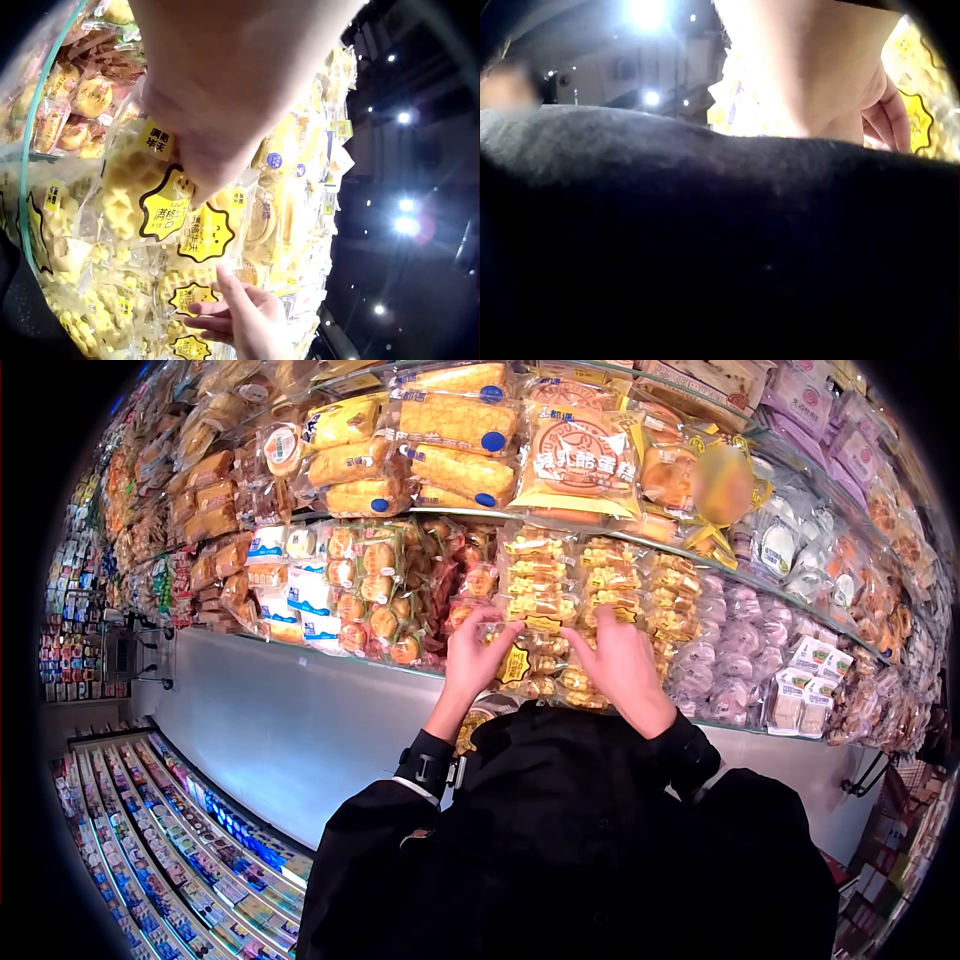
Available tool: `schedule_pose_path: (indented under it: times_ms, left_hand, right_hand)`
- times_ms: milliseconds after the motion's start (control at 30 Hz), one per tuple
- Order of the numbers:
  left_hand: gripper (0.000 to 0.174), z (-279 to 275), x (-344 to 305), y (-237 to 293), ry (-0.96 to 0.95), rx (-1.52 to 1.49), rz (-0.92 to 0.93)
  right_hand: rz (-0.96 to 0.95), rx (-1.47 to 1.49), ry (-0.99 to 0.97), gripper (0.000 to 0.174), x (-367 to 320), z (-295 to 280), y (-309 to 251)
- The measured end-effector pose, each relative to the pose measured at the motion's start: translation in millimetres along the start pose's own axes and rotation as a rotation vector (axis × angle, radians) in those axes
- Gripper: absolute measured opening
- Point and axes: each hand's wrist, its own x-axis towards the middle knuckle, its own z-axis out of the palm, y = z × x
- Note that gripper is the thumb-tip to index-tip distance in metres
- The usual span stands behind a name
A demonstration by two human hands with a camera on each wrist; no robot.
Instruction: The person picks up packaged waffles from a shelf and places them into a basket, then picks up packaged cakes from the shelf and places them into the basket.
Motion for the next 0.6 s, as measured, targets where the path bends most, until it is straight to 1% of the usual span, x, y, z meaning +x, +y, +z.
schedule_pose_path:
  times_ms: [33,100,133,167,200,233,300,333,400,433,533,567,600]
  left_hand:
    - [0.041,2.2,0.5,0.1,0.01,0.01,-0.027]
    - [0.042,3.7,4.0,2.7,0.014,0.019,-0.044]
    - [0.042,3.1,4.1,6.3,0.009,0.047,-0.085]
    - [0.041,2.9,3.0,8.1,0.001,0.075,-0.125]
    - [0.041,1.7,1.9,7.4,-0.012,0.076,-0.12]
    - [0.04,-1.4,1.6,6.2,0.019,0.106,-0.069]
    - [0.038,-8.0,3.0,2.6,0.051,0.116,0.001]
    - [0.038,-9.8,3.0,1.0,0.046,0.119,0.004]
    - [0.039,-14.3,2.4,-0.8,0.01,0.116,-0.04]
    - [0.039,-17.5,2.3,-2.2,0.01,0.116,-0.04]
    - [0.034,-31.9,0.7,-9.9,-0.133,-0.103,-0.237]
    - [0.031,-39.0,-1.8,-14.7,-0.147,-0.168,-0.193]
    - [0.025,-48.1,-3.9,-17.3,-0.191,-0.215,-0.22]
  right_hand:
    - [0.007,0.0,0.002,0.039,-3.1,-6.8,-0.7]
    - [0.014,0.019,-0.134,0.036,-9.0,-16.6,1.6]
    - [0.021,0.019,-0.129,0.036,-8.0,-13.6,2.7]
    - [-0.154,0.203,-0.187,0.033,-6.7,-5.2,3.9]
    - [-0.329,0.388,-0.24,0.031,-5.0,4.6,5.1]
    - [-0.318,0.389,-0.231,0.031,0.5,17.7,6.4]
    - [-0.422,0.478,-0.186,0.027,17.0,36.6,4.6]
    - [-0.418,0.481,-0.181,0.027,21.0,37.1,4.4]
    - [-0.286,0.546,-0.351,0.027,26.6,35.5,2.3]
    - [-0.287,0.545,-0.351,0.027,28.3,38.0,3.9]
    - [-0.296,0.539,-0.38,0.029,27.4,42.3,7.3]
    - [-0.328,0.548,-0.327,0.027,23.6,41.7,5.7]
    - [-0.36,0.558,-0.274,0.026,21.4,40.2,3.0]
